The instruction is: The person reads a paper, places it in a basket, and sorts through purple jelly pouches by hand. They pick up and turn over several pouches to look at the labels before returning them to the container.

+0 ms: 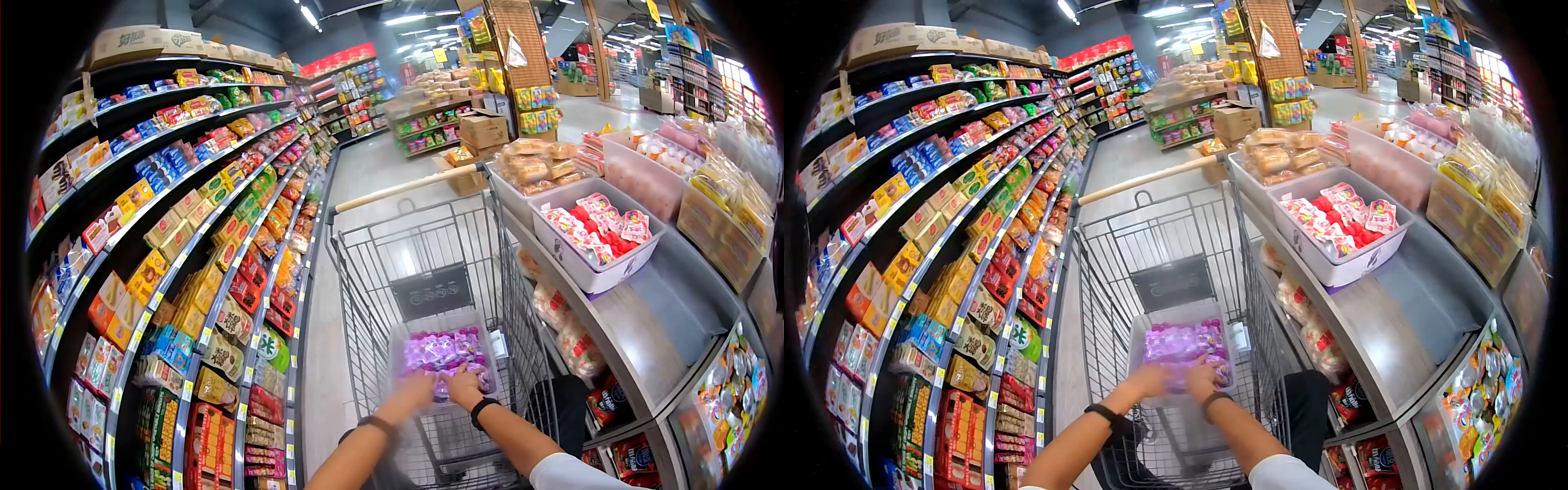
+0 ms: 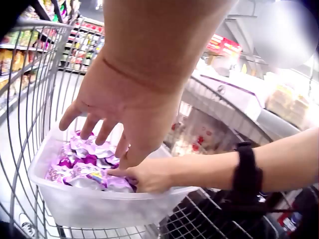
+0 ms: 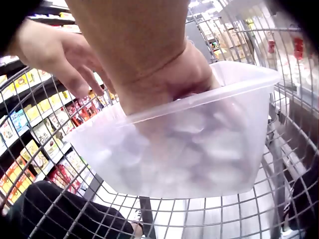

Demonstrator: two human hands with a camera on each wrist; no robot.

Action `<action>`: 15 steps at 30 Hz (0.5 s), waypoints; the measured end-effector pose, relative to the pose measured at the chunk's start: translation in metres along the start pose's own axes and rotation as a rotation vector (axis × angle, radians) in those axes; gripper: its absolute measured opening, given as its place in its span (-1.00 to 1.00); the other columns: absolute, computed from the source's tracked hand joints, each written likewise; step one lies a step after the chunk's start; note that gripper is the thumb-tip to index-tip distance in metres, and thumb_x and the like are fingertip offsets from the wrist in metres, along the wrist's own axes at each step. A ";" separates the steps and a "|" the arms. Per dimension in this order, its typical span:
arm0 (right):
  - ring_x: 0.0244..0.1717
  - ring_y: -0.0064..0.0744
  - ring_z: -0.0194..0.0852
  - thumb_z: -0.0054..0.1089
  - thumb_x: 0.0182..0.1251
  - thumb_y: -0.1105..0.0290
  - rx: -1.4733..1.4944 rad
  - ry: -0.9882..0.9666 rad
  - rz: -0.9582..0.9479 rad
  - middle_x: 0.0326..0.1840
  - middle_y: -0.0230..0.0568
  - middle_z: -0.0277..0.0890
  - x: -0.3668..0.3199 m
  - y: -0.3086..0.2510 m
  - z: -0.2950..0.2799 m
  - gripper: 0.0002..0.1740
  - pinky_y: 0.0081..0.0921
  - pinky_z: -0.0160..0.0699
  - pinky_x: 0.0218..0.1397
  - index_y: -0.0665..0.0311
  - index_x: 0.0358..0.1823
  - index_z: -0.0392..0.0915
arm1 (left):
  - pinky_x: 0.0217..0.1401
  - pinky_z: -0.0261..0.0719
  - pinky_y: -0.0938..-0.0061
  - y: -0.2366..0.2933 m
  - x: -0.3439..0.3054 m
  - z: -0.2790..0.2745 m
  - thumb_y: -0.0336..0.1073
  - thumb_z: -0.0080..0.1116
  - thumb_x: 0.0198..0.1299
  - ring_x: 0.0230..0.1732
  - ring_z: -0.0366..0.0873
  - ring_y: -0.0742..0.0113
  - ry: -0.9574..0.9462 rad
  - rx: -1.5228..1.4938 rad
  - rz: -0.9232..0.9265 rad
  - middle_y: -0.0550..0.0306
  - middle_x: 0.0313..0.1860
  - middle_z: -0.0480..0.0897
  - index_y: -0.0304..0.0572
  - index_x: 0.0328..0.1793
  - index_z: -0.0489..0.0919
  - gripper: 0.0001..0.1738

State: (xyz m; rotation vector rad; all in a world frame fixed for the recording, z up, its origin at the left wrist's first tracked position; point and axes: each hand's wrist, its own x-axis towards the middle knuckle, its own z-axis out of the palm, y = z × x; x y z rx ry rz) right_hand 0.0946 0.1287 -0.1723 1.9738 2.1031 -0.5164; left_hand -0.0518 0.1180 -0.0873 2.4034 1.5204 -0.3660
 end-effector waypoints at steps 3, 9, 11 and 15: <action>0.35 0.85 -0.11 0.21 0.25 0.24 0.064 0.023 0.053 0.56 0.28 -0.21 0.022 0.007 0.027 -0.31 0.43 0.58 -0.13 -0.45 0.41 0.23 | 0.35 0.41 0.08 -0.016 0.021 0.022 -0.01 0.28 0.04 0.39 0.33 -0.12 -0.091 0.020 -0.008 -0.09 0.32 0.46 -0.02 0.37 0.41 -0.27; 0.21 0.78 0.22 0.16 0.22 0.30 -0.108 0.192 -0.267 0.47 0.42 0.03 -0.001 0.019 0.005 -0.37 0.28 0.56 0.04 -0.29 0.37 0.36 | 0.23 0.48 0.06 -0.014 0.019 0.054 -0.30 0.08 0.16 0.16 0.54 -0.14 0.153 -0.217 -0.021 -0.29 0.13 0.56 -0.20 0.18 0.50 -0.57; 0.13 0.69 0.36 0.11 0.22 0.35 -0.076 0.193 -0.264 0.44 0.46 0.09 -0.032 0.021 -0.029 -0.41 0.19 0.54 0.09 -0.19 0.33 0.41 | 0.28 0.44 0.05 0.012 -0.001 0.017 -0.32 0.07 0.15 0.21 0.49 -0.17 0.074 -0.259 -0.083 -0.28 0.19 0.52 -0.18 0.22 0.49 -0.54; 0.07 0.47 0.50 0.07 0.23 0.41 0.035 0.150 -0.239 0.38 0.40 0.18 -0.044 0.025 -0.047 -0.48 0.08 0.55 0.12 -0.16 0.25 0.50 | 0.33 0.39 0.07 0.012 -0.001 0.017 -0.27 0.16 0.09 0.28 0.41 -0.17 0.112 -0.289 -0.086 -0.23 0.20 0.52 -0.18 0.28 0.45 -0.43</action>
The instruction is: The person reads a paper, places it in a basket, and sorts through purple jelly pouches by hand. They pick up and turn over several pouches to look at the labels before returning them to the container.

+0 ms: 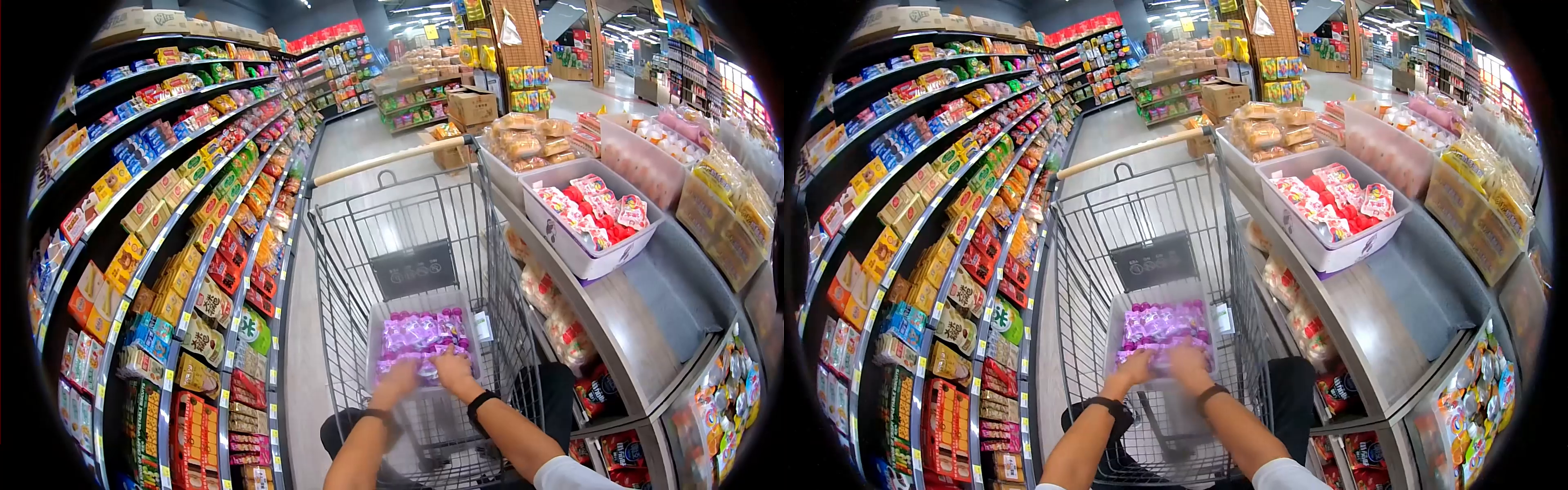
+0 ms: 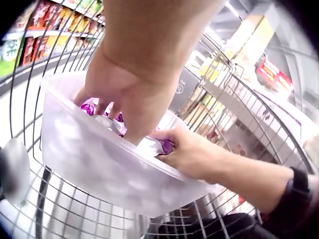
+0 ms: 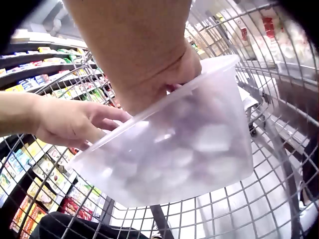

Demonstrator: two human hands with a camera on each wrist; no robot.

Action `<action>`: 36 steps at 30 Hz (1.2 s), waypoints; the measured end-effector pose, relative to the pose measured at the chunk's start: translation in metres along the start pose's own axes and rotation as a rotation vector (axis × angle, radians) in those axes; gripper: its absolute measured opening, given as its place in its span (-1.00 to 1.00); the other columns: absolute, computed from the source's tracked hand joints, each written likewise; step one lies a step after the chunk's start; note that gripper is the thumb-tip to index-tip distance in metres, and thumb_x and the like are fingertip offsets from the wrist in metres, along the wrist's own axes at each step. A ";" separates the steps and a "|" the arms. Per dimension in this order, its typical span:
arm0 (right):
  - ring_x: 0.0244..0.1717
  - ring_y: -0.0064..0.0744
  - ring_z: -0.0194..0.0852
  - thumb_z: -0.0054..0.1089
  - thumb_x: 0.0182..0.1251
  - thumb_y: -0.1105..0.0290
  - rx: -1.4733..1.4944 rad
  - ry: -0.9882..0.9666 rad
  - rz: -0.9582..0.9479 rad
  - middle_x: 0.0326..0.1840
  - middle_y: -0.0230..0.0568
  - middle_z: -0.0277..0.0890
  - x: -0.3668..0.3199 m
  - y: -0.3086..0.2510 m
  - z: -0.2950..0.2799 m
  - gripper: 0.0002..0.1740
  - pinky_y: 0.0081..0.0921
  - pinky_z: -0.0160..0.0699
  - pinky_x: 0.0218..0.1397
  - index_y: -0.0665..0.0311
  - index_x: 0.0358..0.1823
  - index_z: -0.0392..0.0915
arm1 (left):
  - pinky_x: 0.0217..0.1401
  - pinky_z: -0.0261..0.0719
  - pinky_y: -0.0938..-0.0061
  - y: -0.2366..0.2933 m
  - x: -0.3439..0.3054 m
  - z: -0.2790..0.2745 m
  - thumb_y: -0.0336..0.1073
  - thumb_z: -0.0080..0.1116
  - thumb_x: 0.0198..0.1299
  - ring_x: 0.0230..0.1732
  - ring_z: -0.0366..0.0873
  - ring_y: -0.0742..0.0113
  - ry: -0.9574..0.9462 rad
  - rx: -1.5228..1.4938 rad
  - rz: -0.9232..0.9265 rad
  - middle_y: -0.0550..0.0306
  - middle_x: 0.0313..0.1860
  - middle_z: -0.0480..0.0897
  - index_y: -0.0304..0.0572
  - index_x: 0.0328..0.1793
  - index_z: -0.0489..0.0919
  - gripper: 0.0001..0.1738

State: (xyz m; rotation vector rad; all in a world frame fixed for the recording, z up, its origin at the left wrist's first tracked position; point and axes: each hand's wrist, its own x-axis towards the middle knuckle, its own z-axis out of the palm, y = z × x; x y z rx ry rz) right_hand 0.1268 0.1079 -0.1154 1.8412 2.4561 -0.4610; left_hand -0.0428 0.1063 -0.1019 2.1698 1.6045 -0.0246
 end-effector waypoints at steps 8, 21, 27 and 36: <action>-0.08 0.19 0.58 0.14 0.10 0.52 0.356 0.318 0.020 0.09 0.16 0.45 -0.002 0.020 0.015 -0.59 0.00 0.56 0.03 0.05 0.01 0.65 | 0.34 0.37 0.14 -0.006 0.011 0.022 -0.07 0.40 -0.09 0.24 0.45 -0.16 0.178 -0.332 -0.006 -0.28 0.16 0.53 -0.30 0.26 0.45 -0.22; -0.10 0.05 0.66 0.11 0.19 0.54 0.930 0.509 0.257 -0.26 0.16 0.64 -0.005 0.027 -0.035 -0.71 -0.20 0.70 -0.22 0.35 -0.05 0.63 | 0.08 0.52 0.26 0.013 -0.032 -0.021 -0.18 0.20 0.26 0.17 0.45 0.17 0.274 -1.372 -0.289 0.05 0.18 0.47 -0.10 0.28 0.42 -0.51; 0.04 -0.07 0.61 0.09 0.40 0.44 1.807 0.130 0.093 0.07 -0.04 0.52 -0.017 0.014 -0.084 -0.67 0.01 0.84 -0.31 0.33 0.16 0.45 | 0.26 0.43 0.05 0.033 -0.045 -0.035 -0.02 0.15 0.34 0.34 0.29 0.06 0.256 -1.769 -0.264 0.05 0.27 0.40 -0.02 0.30 0.39 -0.50; 0.03 -0.23 0.60 0.20 0.35 0.37 1.876 0.024 -0.046 0.09 -0.14 0.51 -0.070 -0.030 -0.096 -0.55 -0.16 0.82 -0.20 0.30 0.23 0.39 | 0.21 0.58 0.08 0.056 -0.047 -0.040 -0.09 0.19 0.32 0.16 0.53 0.18 0.421 -2.100 0.168 0.14 0.14 0.53 0.05 0.33 0.35 -0.49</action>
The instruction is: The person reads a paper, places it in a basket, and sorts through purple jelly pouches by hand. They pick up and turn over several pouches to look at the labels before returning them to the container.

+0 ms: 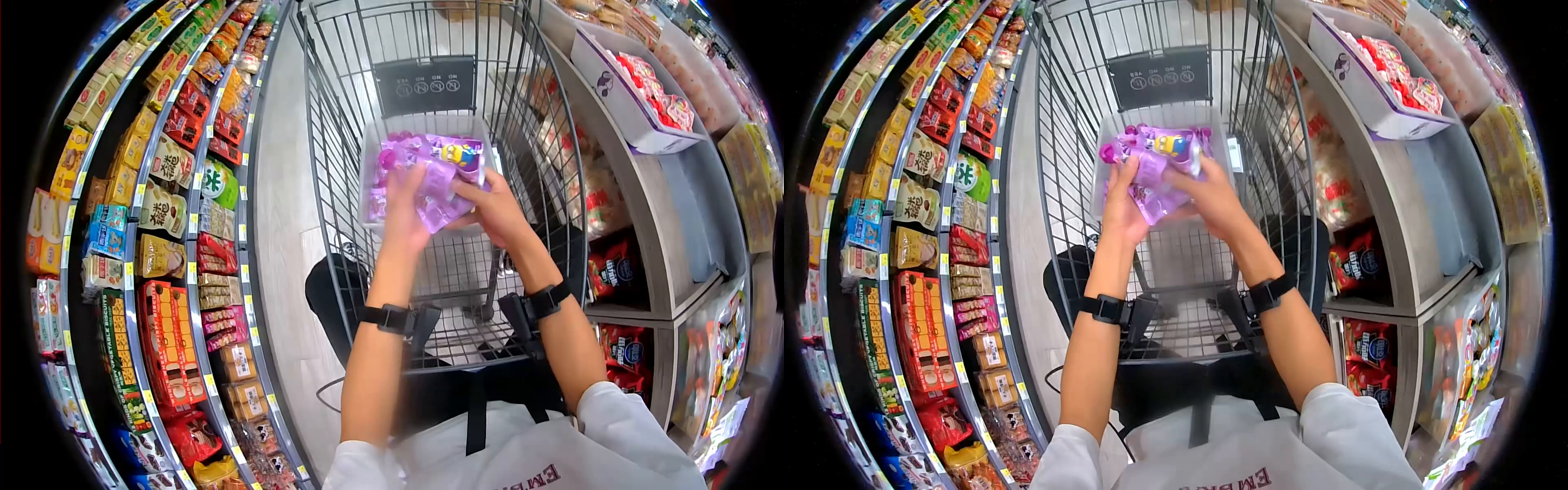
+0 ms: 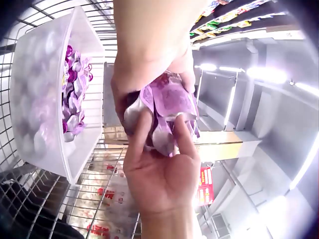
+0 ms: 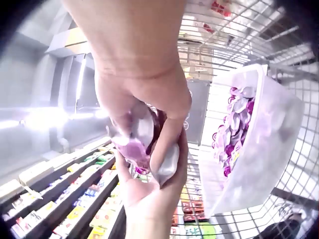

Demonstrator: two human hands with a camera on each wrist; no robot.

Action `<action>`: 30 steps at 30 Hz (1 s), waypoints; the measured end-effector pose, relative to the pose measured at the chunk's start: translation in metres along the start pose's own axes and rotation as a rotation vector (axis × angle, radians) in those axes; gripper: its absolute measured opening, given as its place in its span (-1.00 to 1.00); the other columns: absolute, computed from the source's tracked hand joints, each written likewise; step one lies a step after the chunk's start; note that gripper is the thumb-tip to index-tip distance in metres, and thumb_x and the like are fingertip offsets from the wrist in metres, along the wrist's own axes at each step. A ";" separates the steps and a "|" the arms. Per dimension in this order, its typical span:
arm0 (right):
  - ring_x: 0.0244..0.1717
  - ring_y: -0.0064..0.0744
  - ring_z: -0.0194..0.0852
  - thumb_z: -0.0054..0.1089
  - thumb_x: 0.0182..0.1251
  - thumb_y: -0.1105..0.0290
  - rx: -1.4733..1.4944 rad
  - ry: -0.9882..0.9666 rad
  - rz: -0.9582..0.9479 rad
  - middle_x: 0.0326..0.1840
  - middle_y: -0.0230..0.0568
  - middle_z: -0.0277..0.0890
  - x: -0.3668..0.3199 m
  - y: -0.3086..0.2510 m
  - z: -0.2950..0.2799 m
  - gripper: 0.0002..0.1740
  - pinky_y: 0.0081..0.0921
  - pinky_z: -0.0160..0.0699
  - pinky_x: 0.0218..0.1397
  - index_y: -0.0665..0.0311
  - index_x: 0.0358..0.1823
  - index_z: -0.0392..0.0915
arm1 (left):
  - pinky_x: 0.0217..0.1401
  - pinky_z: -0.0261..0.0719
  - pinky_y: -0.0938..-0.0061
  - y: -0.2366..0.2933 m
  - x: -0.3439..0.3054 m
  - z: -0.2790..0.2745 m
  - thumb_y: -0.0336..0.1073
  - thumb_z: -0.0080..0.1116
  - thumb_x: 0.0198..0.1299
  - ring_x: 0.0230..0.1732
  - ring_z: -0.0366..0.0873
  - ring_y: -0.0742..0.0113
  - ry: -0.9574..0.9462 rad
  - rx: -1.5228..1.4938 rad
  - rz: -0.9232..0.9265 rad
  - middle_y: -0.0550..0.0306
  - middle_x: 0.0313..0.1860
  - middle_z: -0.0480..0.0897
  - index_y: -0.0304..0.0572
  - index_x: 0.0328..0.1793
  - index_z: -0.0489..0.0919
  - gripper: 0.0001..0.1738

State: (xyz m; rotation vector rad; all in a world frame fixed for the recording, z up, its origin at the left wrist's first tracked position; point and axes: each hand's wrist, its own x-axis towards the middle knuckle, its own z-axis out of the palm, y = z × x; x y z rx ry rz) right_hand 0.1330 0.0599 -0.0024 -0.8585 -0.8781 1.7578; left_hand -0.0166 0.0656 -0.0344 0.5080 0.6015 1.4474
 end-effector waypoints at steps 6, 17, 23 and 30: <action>-0.02 -0.38 0.56 0.28 0.29 0.23 -0.492 -0.063 -0.250 0.06 -0.23 0.53 -0.008 -0.008 0.007 -0.41 -0.43 0.62 -0.06 0.28 0.30 0.37 | 0.11 0.60 0.20 0.001 -0.001 0.006 -0.26 0.23 0.27 0.10 0.55 0.20 -0.001 -0.119 0.004 0.13 0.13 0.52 0.01 0.33 0.31 -0.46; -0.36 -0.53 0.61 0.25 0.32 0.07 -0.577 0.050 -0.154 -0.08 -0.17 0.55 -0.007 -0.012 0.006 -0.52 -0.62 0.44 -0.62 0.21 0.13 0.56 | 0.20 0.55 0.17 -0.003 -0.002 0.007 -0.12 0.26 0.28 0.15 0.51 0.27 0.017 -0.042 0.068 0.20 0.13 0.52 0.07 0.30 0.39 -0.50; -0.48 -0.61 0.56 0.36 0.22 0.07 -0.653 -0.003 -0.136 -0.35 -0.35 0.56 -0.022 -0.037 0.011 -0.55 -0.67 0.36 -0.59 0.20 0.02 0.62 | 0.17 0.59 0.21 0.002 -0.009 0.017 -0.14 0.26 0.28 0.12 0.53 0.28 0.007 -0.046 0.012 0.16 0.10 0.54 0.01 0.27 0.41 -0.52; -0.56 -0.62 0.44 0.35 0.23 0.11 -0.902 0.216 -0.337 -0.56 -0.33 0.52 -0.014 -0.030 -0.001 -0.61 -0.62 0.40 -0.50 0.34 -0.18 0.67 | 0.17 0.61 0.19 -0.007 -0.009 0.019 -0.22 0.23 0.30 0.12 0.57 0.26 0.015 -0.071 0.010 0.14 0.11 0.57 -0.02 0.27 0.42 -0.56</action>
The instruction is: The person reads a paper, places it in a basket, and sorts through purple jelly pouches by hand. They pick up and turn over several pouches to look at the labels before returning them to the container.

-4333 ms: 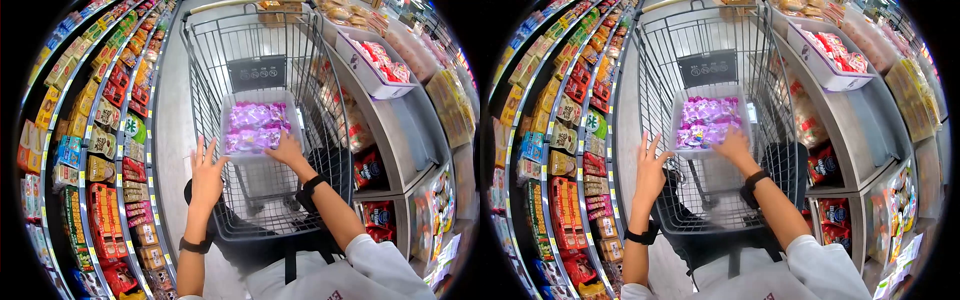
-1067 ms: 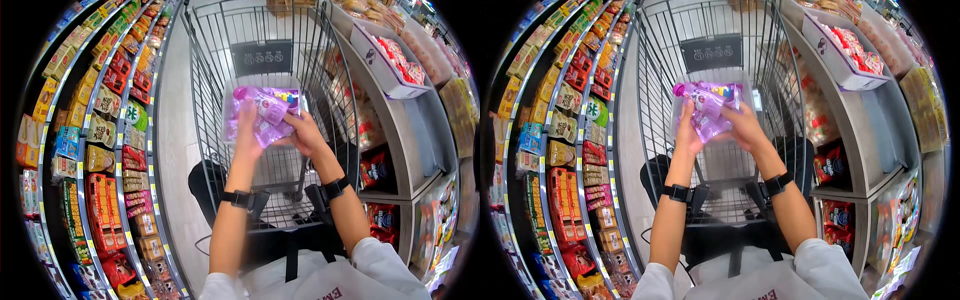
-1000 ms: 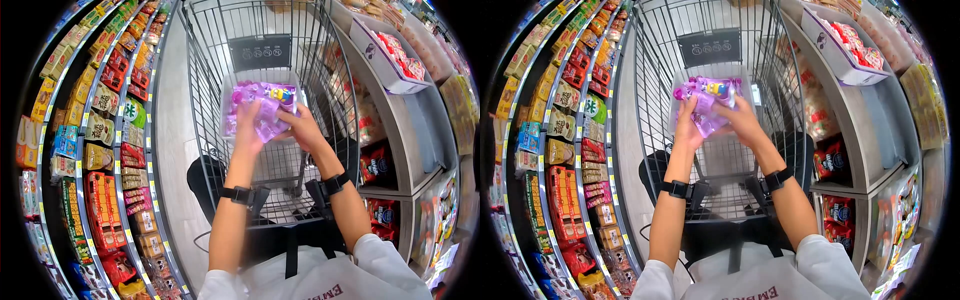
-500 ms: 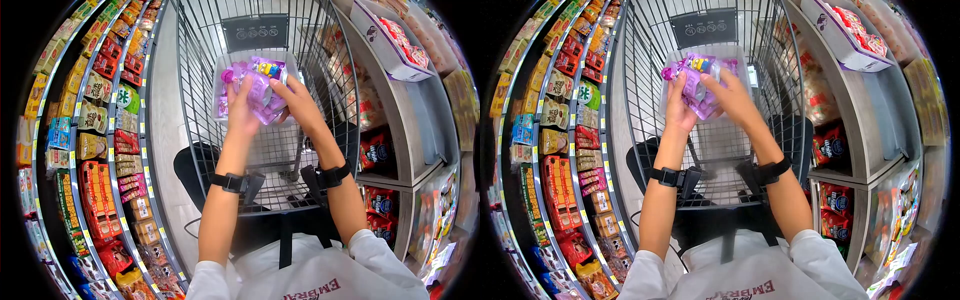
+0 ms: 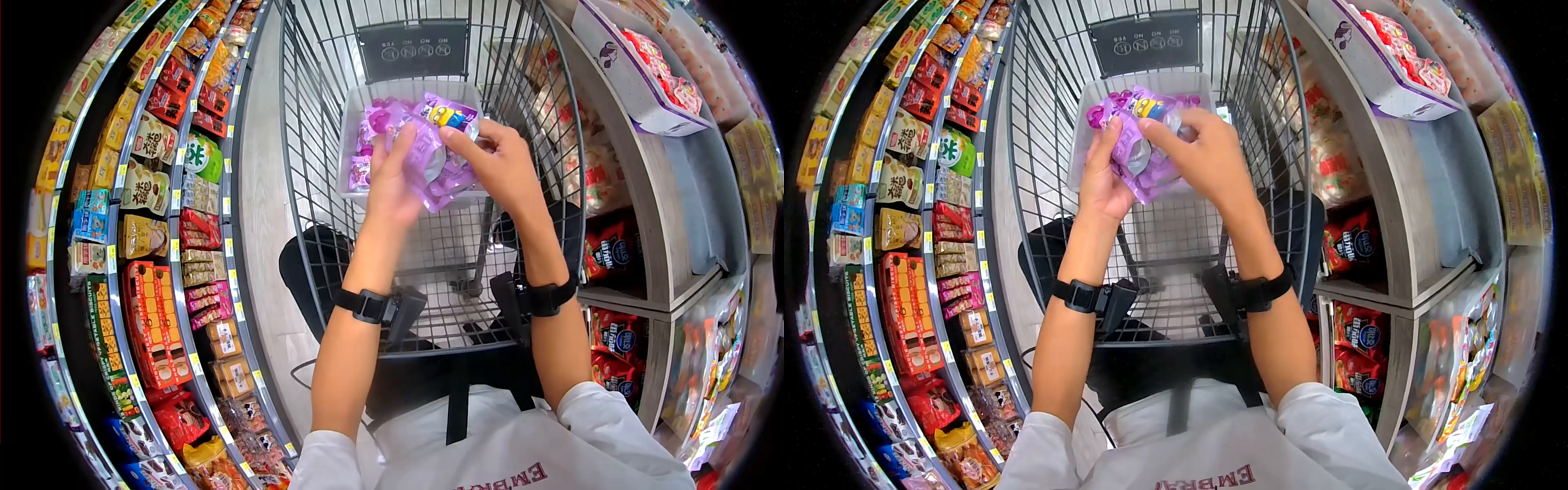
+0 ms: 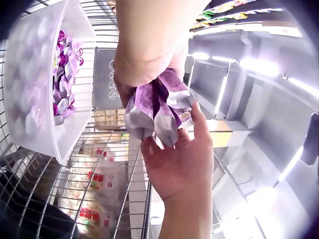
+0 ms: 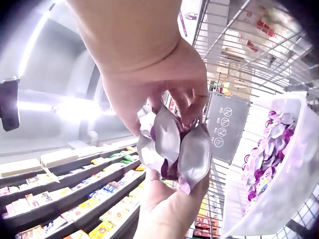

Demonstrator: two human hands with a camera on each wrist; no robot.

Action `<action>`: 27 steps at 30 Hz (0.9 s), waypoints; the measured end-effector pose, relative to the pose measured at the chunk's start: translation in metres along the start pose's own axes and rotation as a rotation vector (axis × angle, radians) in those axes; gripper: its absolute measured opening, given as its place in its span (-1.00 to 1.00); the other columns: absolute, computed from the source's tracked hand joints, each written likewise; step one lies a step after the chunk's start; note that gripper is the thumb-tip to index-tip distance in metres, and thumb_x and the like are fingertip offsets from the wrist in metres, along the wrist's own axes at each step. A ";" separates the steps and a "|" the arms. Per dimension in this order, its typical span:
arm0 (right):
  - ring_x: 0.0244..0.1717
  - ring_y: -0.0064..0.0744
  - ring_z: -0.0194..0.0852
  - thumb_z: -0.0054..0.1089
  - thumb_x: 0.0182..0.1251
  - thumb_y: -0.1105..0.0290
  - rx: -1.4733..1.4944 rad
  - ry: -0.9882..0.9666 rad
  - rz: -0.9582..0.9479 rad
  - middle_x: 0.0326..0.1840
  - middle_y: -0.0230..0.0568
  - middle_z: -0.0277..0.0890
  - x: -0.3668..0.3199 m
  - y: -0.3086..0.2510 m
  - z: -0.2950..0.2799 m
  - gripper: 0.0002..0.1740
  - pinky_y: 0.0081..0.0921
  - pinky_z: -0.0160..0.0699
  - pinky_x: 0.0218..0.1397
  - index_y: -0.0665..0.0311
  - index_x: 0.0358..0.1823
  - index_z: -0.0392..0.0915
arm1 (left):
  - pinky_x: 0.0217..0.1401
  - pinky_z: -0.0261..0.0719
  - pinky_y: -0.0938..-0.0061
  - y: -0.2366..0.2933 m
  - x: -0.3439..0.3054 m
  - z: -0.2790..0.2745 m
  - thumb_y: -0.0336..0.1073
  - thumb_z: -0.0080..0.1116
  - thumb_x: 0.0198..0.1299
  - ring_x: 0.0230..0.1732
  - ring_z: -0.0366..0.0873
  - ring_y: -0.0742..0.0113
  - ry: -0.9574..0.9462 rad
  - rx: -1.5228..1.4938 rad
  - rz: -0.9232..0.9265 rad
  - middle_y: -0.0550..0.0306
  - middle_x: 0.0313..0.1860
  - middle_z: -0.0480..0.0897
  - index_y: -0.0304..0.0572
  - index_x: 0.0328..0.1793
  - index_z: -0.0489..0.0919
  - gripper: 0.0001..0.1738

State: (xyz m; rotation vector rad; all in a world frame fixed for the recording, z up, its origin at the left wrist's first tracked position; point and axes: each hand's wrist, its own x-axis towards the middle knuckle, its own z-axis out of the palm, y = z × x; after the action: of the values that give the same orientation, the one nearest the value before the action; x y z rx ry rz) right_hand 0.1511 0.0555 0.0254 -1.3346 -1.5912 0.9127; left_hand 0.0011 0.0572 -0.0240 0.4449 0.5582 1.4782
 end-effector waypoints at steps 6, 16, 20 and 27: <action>-0.34 -0.56 0.60 0.24 0.33 0.28 0.124 0.209 -0.135 -0.33 -0.14 0.66 0.000 -0.007 -0.003 -0.71 -0.55 0.54 -0.35 0.35 -0.07 0.63 | 0.10 0.64 0.18 -0.001 0.000 0.000 -0.35 0.25 0.26 0.08 0.59 0.20 0.009 -0.082 -0.114 0.11 0.07 0.56 0.00 0.31 0.33 -0.48; 0.22 -0.06 0.44 0.30 0.24 0.31 -0.247 -0.041 -0.633 0.08 -0.10 0.61 -0.008 -0.011 0.006 -0.61 -0.18 0.28 0.36 0.22 0.10 0.61 | 0.17 0.60 0.17 0.002 -0.002 0.000 -0.20 -0.07 0.42 0.15 0.56 0.16 0.010 -0.025 -0.019 0.03 0.15 0.55 -0.13 0.33 0.35 -0.60; 0.10 -0.10 0.55 0.47 0.06 0.21 0.113 -0.119 -0.449 -0.01 -0.08 0.65 0.001 -0.004 0.001 -0.55 -0.31 0.37 0.30 0.23 -0.01 0.67 | 0.15 0.59 0.20 0.011 -0.010 0.017 0.06 -0.31 0.43 0.13 0.57 0.18 0.061 -0.058 -0.004 0.03 0.16 0.56 -0.22 0.24 0.44 -0.43; -0.06 -0.34 0.54 0.50 -0.10 0.42 0.079 -0.094 -0.461 0.00 -0.24 0.60 -0.003 -0.014 -0.010 -0.44 -0.46 0.52 0.03 0.17 0.06 0.63 | 0.20 0.60 0.21 0.018 -0.015 0.028 0.06 -0.41 0.51 0.13 0.60 0.15 -0.105 0.031 0.047 -0.01 0.17 0.58 -0.23 0.29 0.42 -0.42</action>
State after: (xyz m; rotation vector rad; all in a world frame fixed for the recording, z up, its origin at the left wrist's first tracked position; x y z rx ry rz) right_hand 0.1560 0.0502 0.0415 -0.8257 -1.8130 0.7480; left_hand 0.0032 0.0451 0.0100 0.5595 0.4909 1.4833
